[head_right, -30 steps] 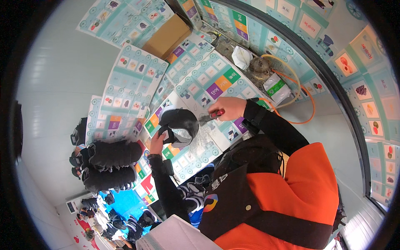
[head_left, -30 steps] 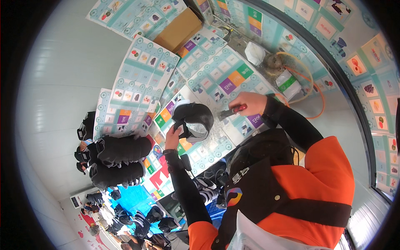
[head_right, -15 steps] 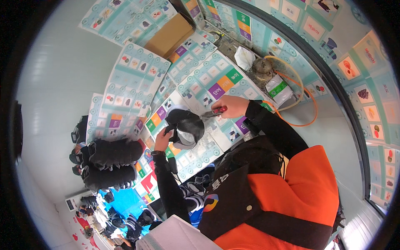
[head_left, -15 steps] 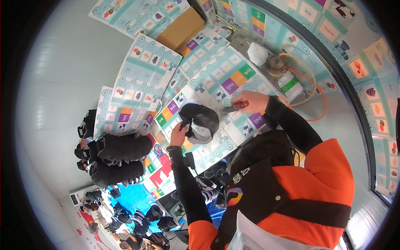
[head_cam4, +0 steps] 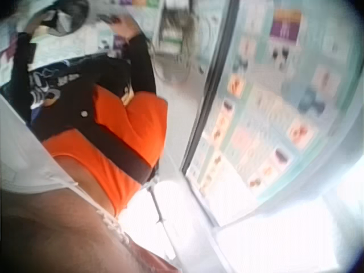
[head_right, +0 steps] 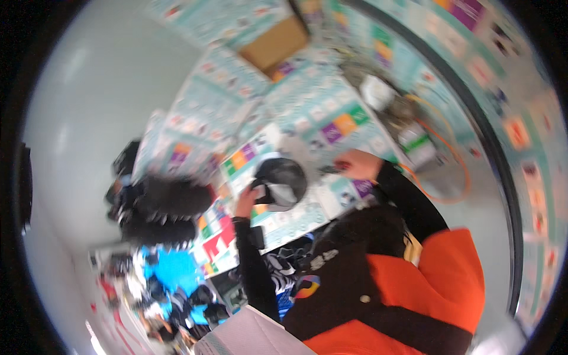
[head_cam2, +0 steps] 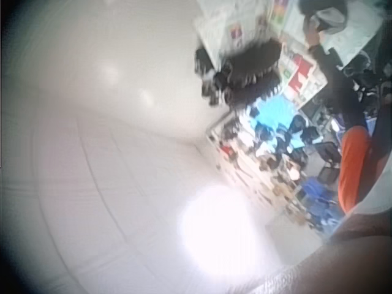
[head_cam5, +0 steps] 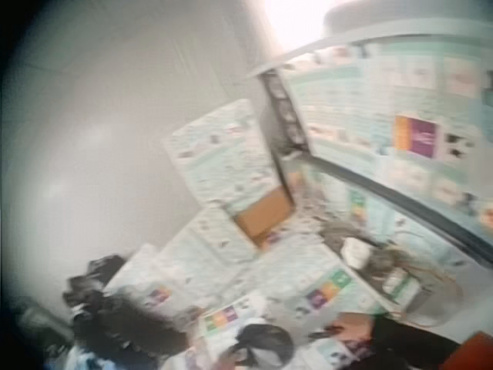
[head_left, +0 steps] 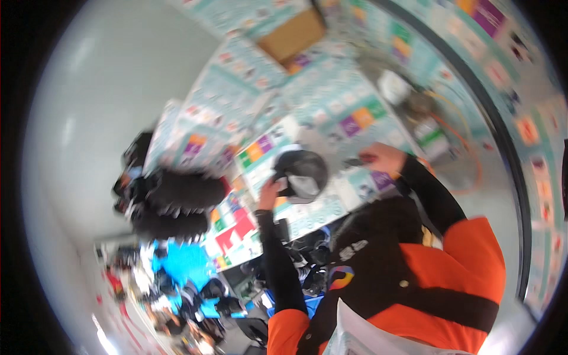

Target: The person wipes a black shoe boot with a white cloth and uses a handheld tool to clean its edges. They then pick up another boot from a pile and repeat the wiping and cleaning process.

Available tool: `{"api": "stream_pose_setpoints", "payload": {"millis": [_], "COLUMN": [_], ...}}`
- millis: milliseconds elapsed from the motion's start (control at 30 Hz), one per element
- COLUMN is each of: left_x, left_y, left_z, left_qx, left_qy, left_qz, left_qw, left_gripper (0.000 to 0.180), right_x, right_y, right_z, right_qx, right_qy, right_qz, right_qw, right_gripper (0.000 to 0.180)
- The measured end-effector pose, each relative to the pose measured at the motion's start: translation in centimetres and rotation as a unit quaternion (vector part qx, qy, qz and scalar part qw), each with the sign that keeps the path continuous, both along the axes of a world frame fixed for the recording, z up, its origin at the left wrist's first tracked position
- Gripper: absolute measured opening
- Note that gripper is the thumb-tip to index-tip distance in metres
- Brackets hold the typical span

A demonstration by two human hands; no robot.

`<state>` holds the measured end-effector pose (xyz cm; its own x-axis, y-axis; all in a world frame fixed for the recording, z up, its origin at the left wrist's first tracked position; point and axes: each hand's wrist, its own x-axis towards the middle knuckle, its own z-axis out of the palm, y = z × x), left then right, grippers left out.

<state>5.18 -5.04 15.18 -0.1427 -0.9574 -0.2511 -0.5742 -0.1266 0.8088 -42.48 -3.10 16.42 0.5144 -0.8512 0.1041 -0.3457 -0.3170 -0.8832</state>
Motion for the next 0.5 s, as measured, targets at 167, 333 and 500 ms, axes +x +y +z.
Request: {"api": "stream_pose_setpoints", "payload": {"millis": [167,333,500], "left_x": [-2.2,2.5,10.0], "left_y": [5.7,16.6,24.3], "left_z": [-2.0,-2.5,-2.0], "left_qx": [0.047,0.043,-0.007], "left_qy": [0.071,0.142,-0.232], "left_qz": [0.186,0.299,0.281], "left_qw": [0.979,0.943,0.931], "left_gripper": [0.031,0.039,0.039], "right_x": [-2.0,-0.8,-0.2], "right_y": [1.4,-1.1,-2.2], "right_z": [-6.0,-11.1,-12.2], "right_qx": [0.031,0.105,0.120], "right_qy": [0.061,0.265,0.429], "right_qz": [-0.094,-0.108,-0.118], "right_qw": [0.993,0.952,0.887], "right_gripper": [0.021,0.038,0.080]}}
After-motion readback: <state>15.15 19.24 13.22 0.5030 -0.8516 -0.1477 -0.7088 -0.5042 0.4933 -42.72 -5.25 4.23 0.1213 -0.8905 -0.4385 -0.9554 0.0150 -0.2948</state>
